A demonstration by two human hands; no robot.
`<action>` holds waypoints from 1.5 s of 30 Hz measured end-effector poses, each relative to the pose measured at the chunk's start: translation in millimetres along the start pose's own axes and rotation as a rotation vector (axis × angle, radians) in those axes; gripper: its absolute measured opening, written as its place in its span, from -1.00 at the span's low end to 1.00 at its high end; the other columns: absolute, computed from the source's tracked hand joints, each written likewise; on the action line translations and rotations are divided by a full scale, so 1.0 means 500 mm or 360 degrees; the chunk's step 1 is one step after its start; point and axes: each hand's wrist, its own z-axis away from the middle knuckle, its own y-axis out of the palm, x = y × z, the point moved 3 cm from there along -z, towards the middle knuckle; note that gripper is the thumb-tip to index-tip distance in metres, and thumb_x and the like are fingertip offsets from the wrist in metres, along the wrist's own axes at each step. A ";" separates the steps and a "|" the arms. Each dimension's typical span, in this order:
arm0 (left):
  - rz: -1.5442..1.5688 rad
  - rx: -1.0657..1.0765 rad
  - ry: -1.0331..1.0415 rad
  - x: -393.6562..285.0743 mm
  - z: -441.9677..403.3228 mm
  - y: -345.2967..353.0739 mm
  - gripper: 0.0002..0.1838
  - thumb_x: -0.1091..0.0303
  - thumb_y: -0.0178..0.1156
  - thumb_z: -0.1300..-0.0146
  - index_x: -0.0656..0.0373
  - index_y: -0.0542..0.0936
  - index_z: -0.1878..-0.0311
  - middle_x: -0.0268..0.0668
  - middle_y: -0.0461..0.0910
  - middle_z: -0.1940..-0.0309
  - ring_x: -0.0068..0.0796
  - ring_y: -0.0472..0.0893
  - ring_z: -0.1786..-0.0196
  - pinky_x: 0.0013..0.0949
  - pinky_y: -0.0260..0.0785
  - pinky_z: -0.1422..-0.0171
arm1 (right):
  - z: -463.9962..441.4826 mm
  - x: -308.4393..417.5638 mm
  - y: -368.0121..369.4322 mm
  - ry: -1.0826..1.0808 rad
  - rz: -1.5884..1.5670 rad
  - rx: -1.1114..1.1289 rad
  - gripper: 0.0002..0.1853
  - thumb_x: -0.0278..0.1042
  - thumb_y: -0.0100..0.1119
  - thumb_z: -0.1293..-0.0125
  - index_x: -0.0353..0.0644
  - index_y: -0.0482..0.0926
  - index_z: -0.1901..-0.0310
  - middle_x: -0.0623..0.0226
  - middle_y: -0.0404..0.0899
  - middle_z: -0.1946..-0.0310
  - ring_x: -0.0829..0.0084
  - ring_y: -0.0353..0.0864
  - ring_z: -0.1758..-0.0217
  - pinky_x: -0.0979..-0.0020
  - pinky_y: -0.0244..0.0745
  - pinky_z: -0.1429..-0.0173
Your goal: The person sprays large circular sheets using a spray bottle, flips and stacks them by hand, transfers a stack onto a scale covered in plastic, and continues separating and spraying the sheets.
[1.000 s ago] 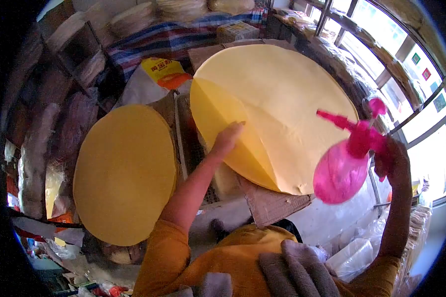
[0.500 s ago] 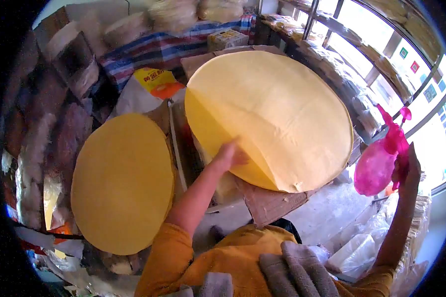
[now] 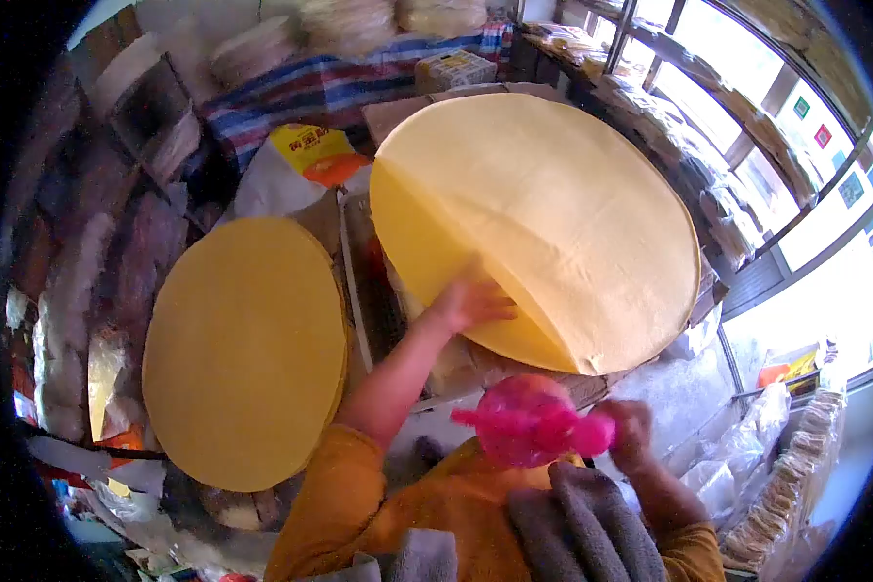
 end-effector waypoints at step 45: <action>-0.3122 0.1149 0.1005 0.242 -0.081 0.149 -0.64 0.21 0.01 -0.13 -0.27 0.43 -0.04 -0.38 0.44 0.01 -0.25 0.36 -0.07 -0.16 0.14 -0.14 | -0.197 -0.159 -0.148 -0.0426 0.2311 0.0420 -0.89 -0.33 0.06 0.03 -0.17 0.42 0.52 0.29 0.40 0.57 0.29 0.51 0.44 0.36 0.45 0.40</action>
